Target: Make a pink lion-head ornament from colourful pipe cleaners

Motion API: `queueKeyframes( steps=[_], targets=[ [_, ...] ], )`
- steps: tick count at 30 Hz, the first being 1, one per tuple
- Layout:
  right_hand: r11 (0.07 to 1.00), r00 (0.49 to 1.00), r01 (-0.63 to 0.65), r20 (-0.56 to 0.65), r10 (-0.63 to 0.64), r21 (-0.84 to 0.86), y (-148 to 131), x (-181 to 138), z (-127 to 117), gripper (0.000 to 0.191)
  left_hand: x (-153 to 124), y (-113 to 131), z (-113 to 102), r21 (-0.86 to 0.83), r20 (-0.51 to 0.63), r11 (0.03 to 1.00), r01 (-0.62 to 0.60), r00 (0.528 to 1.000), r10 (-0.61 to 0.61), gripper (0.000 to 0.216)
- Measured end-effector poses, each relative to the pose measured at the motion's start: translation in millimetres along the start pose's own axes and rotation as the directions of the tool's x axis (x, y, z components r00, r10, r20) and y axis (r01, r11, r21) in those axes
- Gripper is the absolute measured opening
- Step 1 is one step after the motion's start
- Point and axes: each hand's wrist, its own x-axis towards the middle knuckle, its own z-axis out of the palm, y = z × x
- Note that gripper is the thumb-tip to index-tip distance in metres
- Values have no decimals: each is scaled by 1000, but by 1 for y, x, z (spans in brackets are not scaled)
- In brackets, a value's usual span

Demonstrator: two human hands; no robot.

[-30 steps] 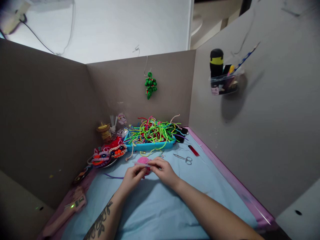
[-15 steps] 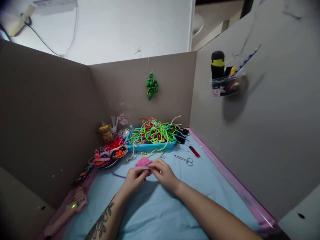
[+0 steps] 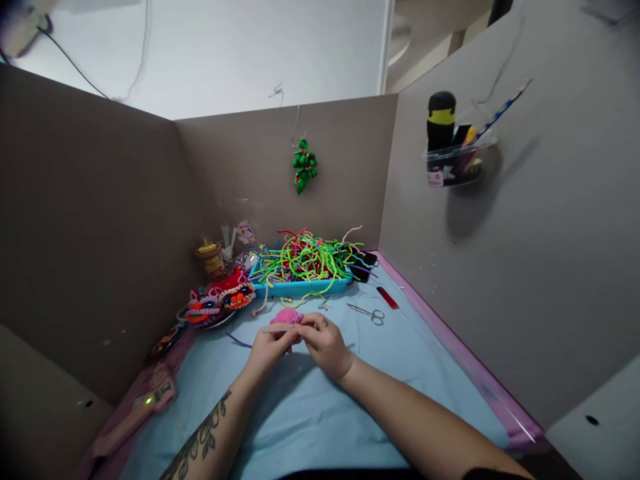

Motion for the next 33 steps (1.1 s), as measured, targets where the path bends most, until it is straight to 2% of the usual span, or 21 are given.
queueKeyframes(
  steps=[5,13,17,22,29,33],
  targets=[
    [989,998,-35,-55,43,146,-1,2,0,33,-2,-1,1,31,-28,999,-45,999,46,28],
    [967,984,-181,34,177,182,3,-2,1,26,-5,-9,-2,249,-17,955,-160,985,170,26],
    [952,974,-226,63,217,206,2,-1,1,21,-4,-17,-3,337,-18,903,-265,957,288,21],
    [950,977,-208,84,194,233,0,2,0,24,-2,-17,-5,444,-91,835,-325,910,403,20],
    [933,963,-261,126,236,248,0,1,3,22,-4,-13,-8,559,-32,763,-326,910,413,22],
    [940,971,-234,115,211,250,-2,3,2,25,-4,-15,-7,522,-46,792,-317,917,397,25]
  ],
)
